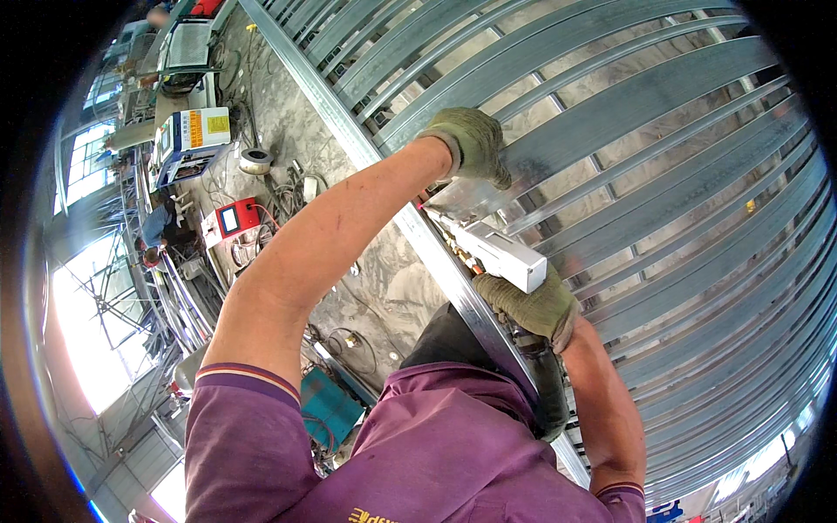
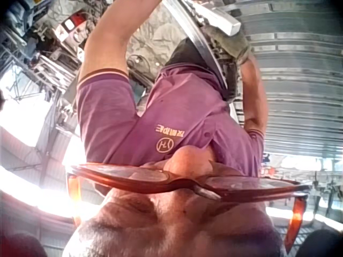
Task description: The person welds a metal frame using a handheld welding tool, moving along the seams of a large rectangular structure. Sparks are visible as the welder joins metal bars together in a workshop setting.
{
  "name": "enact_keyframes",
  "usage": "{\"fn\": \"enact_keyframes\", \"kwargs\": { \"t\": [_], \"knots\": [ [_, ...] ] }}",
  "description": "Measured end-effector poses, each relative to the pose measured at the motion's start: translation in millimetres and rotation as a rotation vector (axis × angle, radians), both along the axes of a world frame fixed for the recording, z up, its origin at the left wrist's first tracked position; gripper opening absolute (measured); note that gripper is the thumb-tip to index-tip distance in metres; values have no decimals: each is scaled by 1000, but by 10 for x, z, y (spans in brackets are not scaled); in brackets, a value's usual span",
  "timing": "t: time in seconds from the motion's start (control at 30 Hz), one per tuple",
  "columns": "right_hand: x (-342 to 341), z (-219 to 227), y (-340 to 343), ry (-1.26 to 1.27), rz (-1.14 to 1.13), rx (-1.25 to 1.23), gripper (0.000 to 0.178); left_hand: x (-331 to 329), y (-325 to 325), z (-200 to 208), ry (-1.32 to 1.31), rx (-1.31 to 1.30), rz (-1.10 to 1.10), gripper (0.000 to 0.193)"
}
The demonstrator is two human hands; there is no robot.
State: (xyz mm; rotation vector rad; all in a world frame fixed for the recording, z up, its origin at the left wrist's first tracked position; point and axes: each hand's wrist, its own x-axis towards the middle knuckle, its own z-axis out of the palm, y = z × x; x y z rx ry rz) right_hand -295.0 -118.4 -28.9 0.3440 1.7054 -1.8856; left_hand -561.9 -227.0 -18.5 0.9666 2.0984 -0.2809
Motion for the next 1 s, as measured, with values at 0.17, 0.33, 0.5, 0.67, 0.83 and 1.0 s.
{"fn": "enact_keyframes", "kwargs": {
  "t": [0.17, 0.33, 0.5, 0.67, 0.83, 1.0],
  "knots": [
    [-56, 117, 0, -73, 2, -34, 58, 10, 1, -18, -3, 6, 16, 69],
    [-8, 40, -8, -72, 7, -20, 56, 18, 23, 4, -1, 10, 9, 70],
    [-6, 9, -33, -93, -35, -94, 53, 24, 40, 27, -6, -7, 13, 69],
    [-23, 54, -51, -46, -42, -61, 49, 31, 62, 56, -12, -33, 9, 69],
    [-35, 65, -43, -121, -29, -98, 47, 37, 60, 57, -12, -25, -8, 70],
    [-12, 61, -44, -142, -47, -102, 48, 37, 73, 84, -22, -44, -16, 71]
  ]
}}
